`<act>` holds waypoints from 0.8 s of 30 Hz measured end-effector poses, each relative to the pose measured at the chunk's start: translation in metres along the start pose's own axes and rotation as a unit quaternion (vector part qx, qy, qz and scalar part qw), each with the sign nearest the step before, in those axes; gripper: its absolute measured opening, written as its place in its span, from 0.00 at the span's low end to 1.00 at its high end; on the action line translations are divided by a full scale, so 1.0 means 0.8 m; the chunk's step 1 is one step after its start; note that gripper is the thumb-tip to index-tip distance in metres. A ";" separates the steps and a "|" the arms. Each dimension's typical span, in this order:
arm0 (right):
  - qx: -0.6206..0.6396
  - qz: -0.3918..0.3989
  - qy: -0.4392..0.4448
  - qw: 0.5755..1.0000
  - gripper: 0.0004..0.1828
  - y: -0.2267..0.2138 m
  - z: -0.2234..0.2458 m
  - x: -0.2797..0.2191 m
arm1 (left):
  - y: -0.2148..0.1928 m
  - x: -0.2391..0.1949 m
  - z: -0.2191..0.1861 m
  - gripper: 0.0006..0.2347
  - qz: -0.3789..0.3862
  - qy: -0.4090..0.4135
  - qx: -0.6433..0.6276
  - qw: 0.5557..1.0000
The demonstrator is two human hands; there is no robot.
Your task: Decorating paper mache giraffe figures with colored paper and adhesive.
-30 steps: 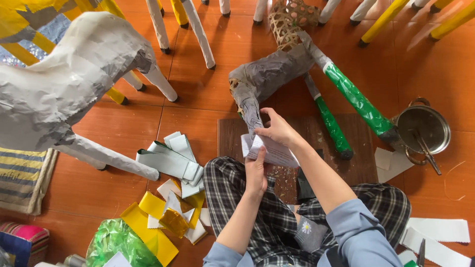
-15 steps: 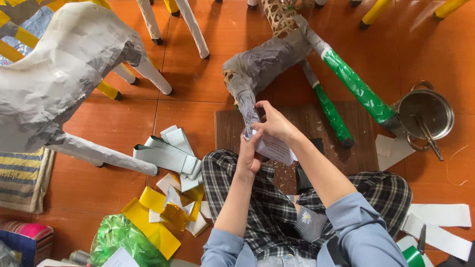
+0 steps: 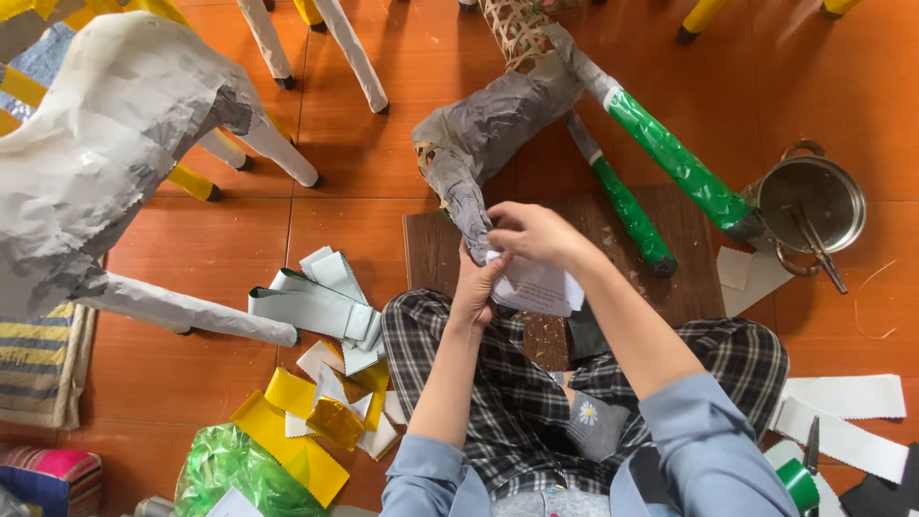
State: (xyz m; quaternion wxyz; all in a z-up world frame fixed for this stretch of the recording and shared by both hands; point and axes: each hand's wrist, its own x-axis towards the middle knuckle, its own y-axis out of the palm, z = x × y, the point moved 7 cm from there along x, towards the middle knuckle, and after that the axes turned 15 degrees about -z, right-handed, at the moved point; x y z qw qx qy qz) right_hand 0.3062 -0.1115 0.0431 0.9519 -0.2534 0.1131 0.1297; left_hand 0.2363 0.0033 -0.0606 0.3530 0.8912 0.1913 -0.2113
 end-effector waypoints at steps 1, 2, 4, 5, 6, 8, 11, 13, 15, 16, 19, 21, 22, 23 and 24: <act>0.005 -0.048 -0.069 0.996 0.24 -0.017 0.003 -0.005 | -0.002 0.001 0.000 0.40 -0.011 0.008 0.005 1.000; 0.004 -0.049 -0.069 0.996 0.24 -0.030 -0.006 -0.024 | -0.005 0.004 0.003 0.40 -0.010 0.007 0.005 1.000; 0.105 -0.207 -0.055 0.971 0.20 -0.084 -0.025 -0.065 | -0.016 0.010 0.012 0.39 -0.033 -0.004 0.005 0.999; 0.103 -0.208 -0.055 0.971 0.20 -0.072 -0.068 -0.079 | -0.015 0.010 0.016 0.39 -0.031 -0.005 0.003 0.999; 0.151 -0.230 0.005 0.961 0.19 -0.064 -0.122 -0.093 | -0.015 0.010 0.021 0.38 -0.040 -0.014 -0.006 0.999; 0.199 -0.254 0.065 0.944 0.18 -0.042 -0.178 -0.132 | -0.015 0.004 0.031 0.36 -0.045 -0.024 -0.014 0.999; 0.297 -0.092 0.173 0.935 0.14 0.029 -0.185 -0.178 | -0.007 -0.009 0.038 0.32 -0.047 -0.017 -0.034 0.998; 0.488 -0.002 0.215 0.846 0.12 0.073 -0.168 -0.186 | -0.003 -0.022 0.034 0.30 -0.058 -0.003 -0.034 0.998; 0.538 -0.026 0.236 0.809 0.15 0.096 -0.212 -0.164 | -0.003 -0.032 0.032 0.30 -0.062 0.000 -0.030 0.998; 0.583 -0.050 0.256 0.770 0.22 0.107 -0.234 -0.150 | -0.002 -0.035 0.029 0.30 -0.064 0.004 -0.028 0.998; 0.538 -0.102 0.259 0.795 0.14 0.081 -0.163 -0.149 | -0.004 -0.037 0.027 0.32 -0.057 0.001 -0.026 0.998; 0.495 -0.118 0.257 0.822 0.15 0.070 -0.144 -0.145 | -0.006 -0.033 0.027 0.33 -0.054 -0.009 -0.027 0.998; 0.450 -0.135 0.255 0.845 0.15 0.063 -0.137 -0.145 | -0.009 -0.034 0.030 0.34 -0.051 -0.021 -0.027 0.998; 0.450 -0.136 0.257 0.844 0.15 0.064 -0.135 -0.143 | -0.014 -0.031 0.032 0.34 -0.052 -0.023 -0.026 0.998; 0.449 -0.128 0.249 0.849 0.15 0.065 -0.131 -0.140 | -0.018 -0.029 0.034 0.35 -0.044 -0.029 -0.023 0.998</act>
